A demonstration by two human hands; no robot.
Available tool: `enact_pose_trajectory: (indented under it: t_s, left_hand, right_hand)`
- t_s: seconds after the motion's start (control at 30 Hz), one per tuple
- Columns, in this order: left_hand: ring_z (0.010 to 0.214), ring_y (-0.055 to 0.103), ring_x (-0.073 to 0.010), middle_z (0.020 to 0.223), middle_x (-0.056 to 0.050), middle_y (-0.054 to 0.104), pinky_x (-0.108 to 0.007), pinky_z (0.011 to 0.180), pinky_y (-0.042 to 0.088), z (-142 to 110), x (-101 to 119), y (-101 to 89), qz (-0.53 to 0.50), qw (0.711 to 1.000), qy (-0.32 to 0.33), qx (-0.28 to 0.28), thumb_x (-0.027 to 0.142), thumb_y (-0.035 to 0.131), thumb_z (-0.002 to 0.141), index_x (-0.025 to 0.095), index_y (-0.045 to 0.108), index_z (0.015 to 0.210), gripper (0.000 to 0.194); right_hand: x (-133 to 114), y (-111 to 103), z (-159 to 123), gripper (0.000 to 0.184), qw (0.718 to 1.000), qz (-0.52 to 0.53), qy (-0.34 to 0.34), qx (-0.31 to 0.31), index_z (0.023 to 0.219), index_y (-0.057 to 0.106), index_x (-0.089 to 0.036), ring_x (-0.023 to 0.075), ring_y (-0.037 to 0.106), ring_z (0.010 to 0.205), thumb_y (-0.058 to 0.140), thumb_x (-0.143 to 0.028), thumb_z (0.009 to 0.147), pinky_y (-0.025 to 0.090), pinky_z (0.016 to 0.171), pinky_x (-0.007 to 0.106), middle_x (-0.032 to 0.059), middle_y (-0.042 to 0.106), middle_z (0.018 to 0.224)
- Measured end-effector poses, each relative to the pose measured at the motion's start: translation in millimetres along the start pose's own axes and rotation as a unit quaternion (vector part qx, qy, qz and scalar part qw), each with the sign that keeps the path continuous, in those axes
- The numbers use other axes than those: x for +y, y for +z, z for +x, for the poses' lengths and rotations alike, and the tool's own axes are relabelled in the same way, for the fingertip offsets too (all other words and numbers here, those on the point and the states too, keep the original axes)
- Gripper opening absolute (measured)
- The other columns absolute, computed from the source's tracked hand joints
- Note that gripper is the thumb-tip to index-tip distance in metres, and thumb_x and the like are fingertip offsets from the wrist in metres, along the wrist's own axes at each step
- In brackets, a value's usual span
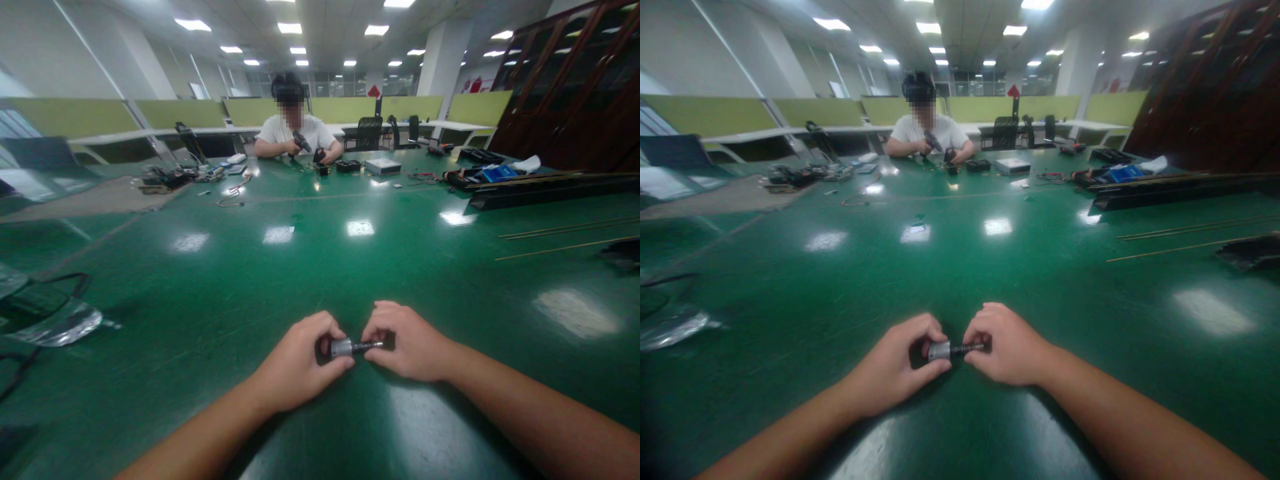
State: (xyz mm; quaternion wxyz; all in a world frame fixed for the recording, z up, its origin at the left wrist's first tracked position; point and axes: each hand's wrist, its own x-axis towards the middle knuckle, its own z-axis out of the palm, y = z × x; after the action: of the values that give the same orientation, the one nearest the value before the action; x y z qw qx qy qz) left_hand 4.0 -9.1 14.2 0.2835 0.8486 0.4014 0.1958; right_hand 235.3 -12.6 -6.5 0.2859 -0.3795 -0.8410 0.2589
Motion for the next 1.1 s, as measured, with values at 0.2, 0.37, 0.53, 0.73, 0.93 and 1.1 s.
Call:
enact_pose_trajectory:
  t_s: [0.2,0.37,0.53,0.73,0.93,1.1]
  left_hand:
    - [0.072,0.055,-0.0154,0.08,0.0,0.058,-0.026,0.065,0.04,-0.3,-0.2,0.9,-0.001,1.0,-0.002,0.003,0.025,0.07,0.08,0.018,0.058,0.088,0.016]
    - [0.072,0.055,-0.0155,0.081,0.0,0.058,-0.026,0.065,0.04,-0.8,-0.1,1.4,-0.004,1.0,-0.004,0.0,0.024,0.07,0.08,0.018,0.058,0.088,0.016]
    - [0.071,0.055,-0.0156,0.08,0.0,0.057,-0.026,0.065,0.04,-0.7,-0.2,1.1,-0.001,1.0,-0.005,0.0,0.025,0.07,0.08,0.018,0.058,0.087,0.016]
    - [0.071,0.055,-0.0155,0.08,0.0,0.058,-0.026,0.065,0.04,-0.6,-0.3,0.7,-0.004,1.0,-0.008,0.0,0.025,0.07,0.08,0.017,0.058,0.087,0.016]
    - [0.072,0.055,-0.0155,0.081,0.0,0.058,-0.026,0.065,0.04,-0.5,1.3,0.0,-0.005,1.0,-0.011,0.0,0.026,0.07,0.081,0.017,0.059,0.088,0.016]
    - [0.071,0.055,-0.0153,0.081,0.0,0.058,-0.026,0.065,0.041,-0.6,0.9,0.3,-0.009,1.0,-0.009,0.001,0.025,0.071,0.08,0.017,0.059,0.087,0.016]
  right_hand:
    - [0.0,-2.3,-0.7,0.009,1.0,-0.005,0.001,0.001,0.08,0.068,-0.019,0.015,0.059,0.068,0.073,-0.017,0.073,0.043,0.094,0.041,-0.0023,0.064,0.069]
    - [0.3,-4.0,-1.0,0.009,1.0,-0.005,0.003,-0.003,0.081,0.068,-0.019,0.0152,0.06,0.069,0.073,-0.017,0.074,0.042,0.095,0.041,-0.0022,0.064,0.069]
    - [0.7,-5.6,-1.5,0.009,1.0,-0.004,0.012,-0.008,0.081,0.068,-0.02,0.0143,0.06,0.068,0.073,-0.017,0.074,0.039,0.1,0.043,-0.0032,0.063,0.069]
    - [0.2,-8.9,-1.9,0.009,1.0,-0.01,0.024,-0.013,0.08,0.068,-0.019,0.0147,0.059,0.069,0.073,-0.016,0.073,0.041,0.094,0.04,-0.0026,0.063,0.069]
    - [-0.2,-14.6,-0.8,0.008,0.999,-0.016,0.023,-0.022,0.077,0.069,-0.017,0.0145,0.057,0.069,0.073,-0.014,0.072,0.043,0.076,0.031,-0.0007,0.062,0.069]
    - [0.2,-19.2,-1.2,0.007,0.999,-0.018,0.026,-0.031,0.077,0.07,-0.016,0.014,0.056,0.069,0.073,-0.013,0.072,0.043,0.07,0.027,0.0003,0.063,0.07]
